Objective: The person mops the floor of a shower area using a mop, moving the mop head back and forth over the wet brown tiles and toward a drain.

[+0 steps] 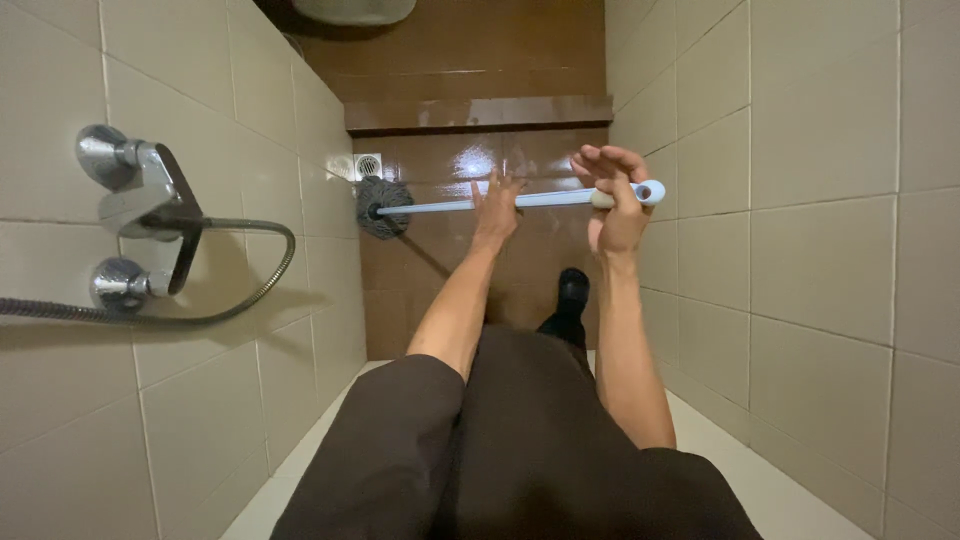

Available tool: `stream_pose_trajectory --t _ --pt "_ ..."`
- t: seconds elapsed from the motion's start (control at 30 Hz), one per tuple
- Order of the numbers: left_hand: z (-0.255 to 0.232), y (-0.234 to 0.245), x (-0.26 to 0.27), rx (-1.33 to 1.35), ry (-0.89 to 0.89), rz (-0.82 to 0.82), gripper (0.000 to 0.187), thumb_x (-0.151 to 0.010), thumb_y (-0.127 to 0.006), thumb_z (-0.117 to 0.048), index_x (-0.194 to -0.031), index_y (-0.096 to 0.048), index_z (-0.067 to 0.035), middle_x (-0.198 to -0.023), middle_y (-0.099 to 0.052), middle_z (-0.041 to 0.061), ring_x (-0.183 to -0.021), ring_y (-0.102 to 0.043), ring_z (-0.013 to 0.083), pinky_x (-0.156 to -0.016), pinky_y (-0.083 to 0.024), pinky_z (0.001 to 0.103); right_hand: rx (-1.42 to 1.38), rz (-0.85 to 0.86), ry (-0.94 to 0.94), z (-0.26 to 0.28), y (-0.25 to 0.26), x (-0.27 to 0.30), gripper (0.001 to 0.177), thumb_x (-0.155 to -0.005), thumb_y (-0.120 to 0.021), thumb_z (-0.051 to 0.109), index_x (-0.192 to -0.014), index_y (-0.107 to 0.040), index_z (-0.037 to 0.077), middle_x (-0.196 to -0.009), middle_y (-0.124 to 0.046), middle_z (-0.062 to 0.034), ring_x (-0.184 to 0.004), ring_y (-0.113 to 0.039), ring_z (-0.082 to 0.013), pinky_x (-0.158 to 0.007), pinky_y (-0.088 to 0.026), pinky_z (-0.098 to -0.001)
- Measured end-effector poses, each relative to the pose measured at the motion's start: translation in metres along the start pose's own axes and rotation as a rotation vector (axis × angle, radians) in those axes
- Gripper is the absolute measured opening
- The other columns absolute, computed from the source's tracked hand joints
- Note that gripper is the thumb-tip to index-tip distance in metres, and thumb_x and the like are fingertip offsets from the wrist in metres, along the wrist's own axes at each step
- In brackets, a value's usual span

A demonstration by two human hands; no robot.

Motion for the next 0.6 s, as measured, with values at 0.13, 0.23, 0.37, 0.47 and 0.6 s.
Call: stream_pose_trajectory --t 0.13,0.23,0.37,0.47,0.6 --pt "-0.012 0.004 0.000 0.184 -0.018 -0.013 0.076 -0.064 -0.085 0.005 -0.129 -0.066 -0.029 -0.163 -0.037 0.004 -0.155 -0.014 0.0411 -0.118 -0.003 0.077 -0.104 0.025 -0.007 0.015 0.000 0.004 0.043 -0.085 -0.046 -0.007 -0.127 -0.057 -0.004 -0.126 -0.066 -0.0240 -0.123 -0.064 -0.0368 -0.117 -0.053 -0.0556" --pt "-0.018 0.006 -0.004 0.217 -0.010 0.058 0.080 -0.062 -0.083 0.008 -0.129 -0.068 -0.033 -0.163 -0.041 -0.004 -0.155 -0.008 0.0451 -0.115 -0.004 0.081 -0.106 0.010 0.006 0.024 0.000 0.003 0.042 -0.088 -0.046 -0.006 -0.129 -0.057 -0.004 -0.129 -0.065 -0.0243 -0.126 -0.063 -0.0373 -0.119 -0.051 -0.0563" --pt "-0.040 0.006 -0.006 0.214 -0.031 0.036 0.075 -0.066 -0.081 0.007 -0.127 -0.071 -0.035 -0.164 -0.039 0.000 -0.155 -0.007 0.0461 -0.113 -0.004 0.083 -0.068 0.003 0.048 0.038 0.006 0.000 0.040 -0.091 -0.046 -0.004 -0.129 -0.058 -0.005 -0.129 -0.066 -0.0249 -0.126 -0.064 -0.0385 -0.118 -0.052 -0.0563" --pt "-0.065 0.013 -0.001 0.265 -0.024 0.036 0.067 -0.067 -0.085 -0.002 -0.124 -0.071 -0.034 -0.161 -0.042 0.003 -0.156 -0.009 0.0451 -0.115 -0.003 0.081 -0.031 0.005 0.074 0.055 0.013 -0.002 0.042 -0.090 -0.047 -0.002 -0.130 -0.058 -0.005 -0.130 -0.066 -0.0250 -0.126 -0.064 -0.0384 -0.117 -0.052 -0.0547" --pt "-0.109 0.014 0.000 0.271 -0.013 0.048 0.070 -0.066 -0.080 0.003 -0.124 -0.071 -0.035 -0.160 -0.046 0.004 -0.156 -0.016 0.0435 -0.119 -0.004 0.078 -0.016 -0.035 0.061 0.087 0.028 -0.005 0.043 -0.090 -0.051 0.006 -0.130 -0.058 -0.006 -0.129 -0.066 -0.0248 -0.126 -0.064 -0.0358 -0.117 -0.053 -0.0519"
Point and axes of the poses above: each hand's wrist, its own x-axis away from the middle knuckle, its own y-axis out of the back of the hand, z = x × y, the point moved 3 cm from there along -x, towards the middle knuckle
